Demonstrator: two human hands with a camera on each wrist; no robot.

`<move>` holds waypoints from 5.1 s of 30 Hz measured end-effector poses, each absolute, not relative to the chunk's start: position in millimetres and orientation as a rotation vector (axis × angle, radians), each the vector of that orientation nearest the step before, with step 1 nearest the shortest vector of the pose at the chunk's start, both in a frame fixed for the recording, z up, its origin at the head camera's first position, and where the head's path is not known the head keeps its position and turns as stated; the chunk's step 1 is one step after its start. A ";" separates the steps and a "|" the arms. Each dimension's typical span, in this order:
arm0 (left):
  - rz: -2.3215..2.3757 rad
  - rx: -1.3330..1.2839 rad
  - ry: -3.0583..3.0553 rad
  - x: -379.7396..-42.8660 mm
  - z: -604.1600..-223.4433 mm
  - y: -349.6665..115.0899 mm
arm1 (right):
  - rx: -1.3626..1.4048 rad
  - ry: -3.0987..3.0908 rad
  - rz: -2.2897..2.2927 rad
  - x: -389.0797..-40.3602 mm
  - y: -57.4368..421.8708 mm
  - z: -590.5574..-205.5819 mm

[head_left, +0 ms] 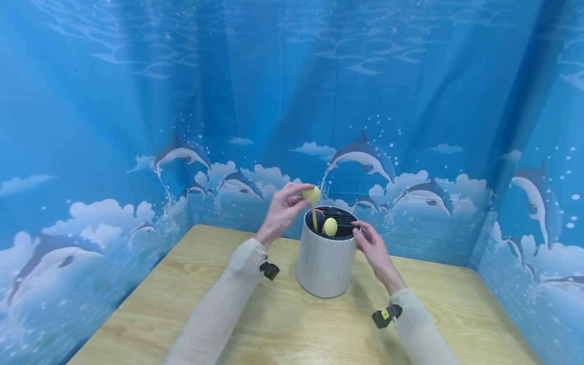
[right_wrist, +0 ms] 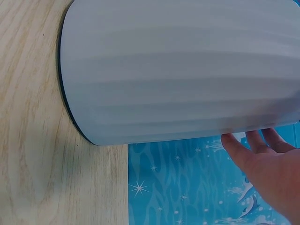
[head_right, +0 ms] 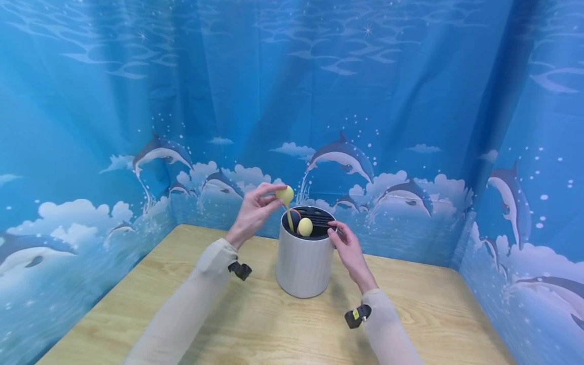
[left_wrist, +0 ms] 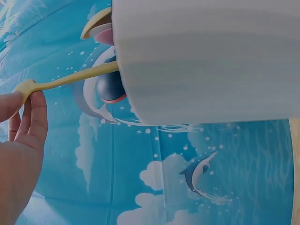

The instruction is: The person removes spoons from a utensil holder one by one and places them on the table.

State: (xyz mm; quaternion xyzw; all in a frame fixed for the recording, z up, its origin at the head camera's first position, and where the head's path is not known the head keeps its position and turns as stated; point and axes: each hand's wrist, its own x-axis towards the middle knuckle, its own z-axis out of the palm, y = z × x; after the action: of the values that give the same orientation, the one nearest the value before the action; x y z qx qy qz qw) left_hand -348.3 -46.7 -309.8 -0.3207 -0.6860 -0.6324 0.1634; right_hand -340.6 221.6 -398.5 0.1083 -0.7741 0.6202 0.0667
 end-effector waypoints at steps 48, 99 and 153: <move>-1.881 -0.872 -1.903 -331.4 -302.1 -81.7 | 0.309 -2.326 1.893 -341.1 221.8 -395.3; -2.074 -0.558 -2.476 -341.8 -424.2 -123.1 | 0.275 -2.338 1.891 -341.0 220.7 -395.7; -1.709 -0.231 -3.000 -316.7 -471.0 -119.4 | 0.289 -2.349 1.880 -341.2 221.1 -397.6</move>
State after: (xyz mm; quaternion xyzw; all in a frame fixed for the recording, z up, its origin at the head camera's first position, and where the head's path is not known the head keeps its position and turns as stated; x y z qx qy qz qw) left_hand -316.7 -119.4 -471.0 -0.0660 -0.8560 -0.4876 -0.1587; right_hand -341.2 221.1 -397.6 0.0956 -0.7757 0.6209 0.0595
